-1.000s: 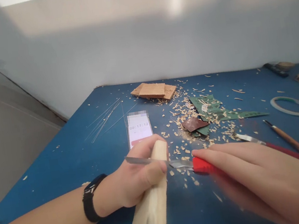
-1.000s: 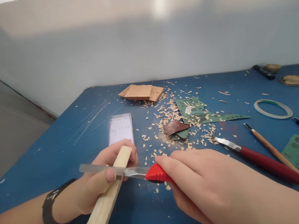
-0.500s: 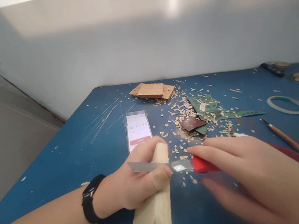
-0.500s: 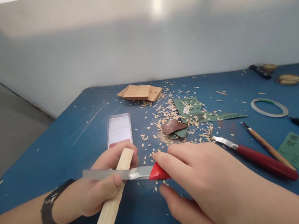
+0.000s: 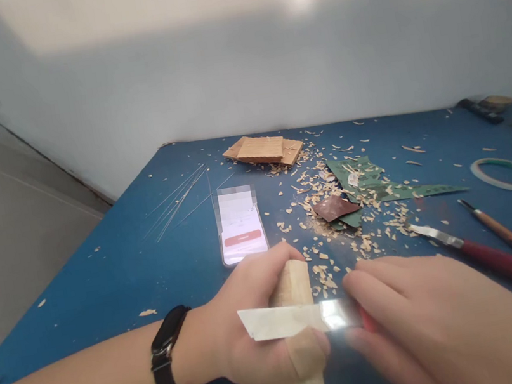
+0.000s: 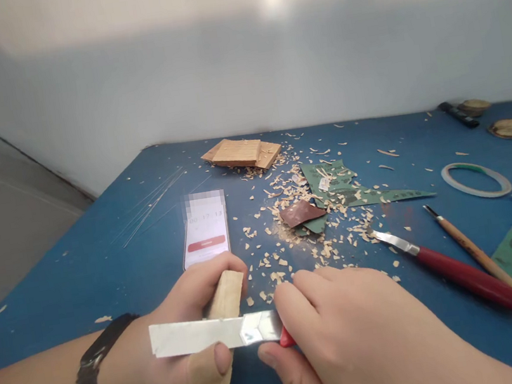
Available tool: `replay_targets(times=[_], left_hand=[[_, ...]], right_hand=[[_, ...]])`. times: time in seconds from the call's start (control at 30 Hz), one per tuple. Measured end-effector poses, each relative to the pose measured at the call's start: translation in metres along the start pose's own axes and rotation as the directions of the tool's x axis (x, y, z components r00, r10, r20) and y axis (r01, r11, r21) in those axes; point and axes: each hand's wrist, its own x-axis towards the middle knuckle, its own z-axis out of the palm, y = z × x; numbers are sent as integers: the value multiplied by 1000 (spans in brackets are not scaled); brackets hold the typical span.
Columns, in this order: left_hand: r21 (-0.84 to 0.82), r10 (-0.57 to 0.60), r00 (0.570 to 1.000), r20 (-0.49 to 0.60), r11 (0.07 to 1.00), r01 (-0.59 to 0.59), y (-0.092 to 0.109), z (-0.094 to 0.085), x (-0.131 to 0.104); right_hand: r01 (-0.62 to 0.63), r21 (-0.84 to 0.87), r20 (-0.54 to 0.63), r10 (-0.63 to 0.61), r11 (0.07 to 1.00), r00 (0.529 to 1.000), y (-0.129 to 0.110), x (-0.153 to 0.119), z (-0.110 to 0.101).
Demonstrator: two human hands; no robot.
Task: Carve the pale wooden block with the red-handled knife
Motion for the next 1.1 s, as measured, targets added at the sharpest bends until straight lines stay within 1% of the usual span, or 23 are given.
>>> replay_targets(times=[0.07,0.13,0.2,0.3,0.37,0.47,0.53,0.57,0.67,0.73,0.83,0.97,1.1], left_hand=[[-74,13,1000,-22,997,-15,0,2,1],[-103,24,999,-44,994,-28,0,3,1],[-69,23,999,-38,997,-26,0,2,1],[-20,48,999,7,999,-48,-2,-2,-1],[-29,47,998,29,999,-46,-3,-4,-3],[-71,-12,1000,27,997,14,-3,-3,-3],[-80,-19,1000,8,997,19,-3,-1,-2],[-64,-13,1000,-4,998,12,-3,1,-2],[55,-4,999,-48,998,7,-3,3,1],[107,8,999,-42,994,-4,-2,3,1],[78,19,1000,-10,997,-18,0,1,0],[50,-37,999,16,998,36,3,1,-2],[54,-13,1000,-18,998,14,1,3,-1]], right_hand=[[0,-49,-23,-1,999,1000,-2,0,2],[-2,-75,-37,-1,997,999,-4,-1,5],[-4,-82,-42,0,997,999,-5,-1,8],[-1,-74,-43,-2,997,999,-5,-2,11],[-3,-50,-43,1,999,999,-5,-2,12],[-12,-10,-35,12,1000,999,-6,1,10],[-9,2,-35,10,1000,999,-8,2,9],[-11,2,-38,11,1000,999,-9,2,8],[-20,-1,-61,20,1000,998,-12,0,8],[-22,-3,-69,22,1000,997,-14,-1,9],[-24,24,-48,25,999,999,-15,0,11],[-37,47,-52,39,998,998,-15,-1,14],[-49,-15,-84,48,999,995,-13,-3,14]])
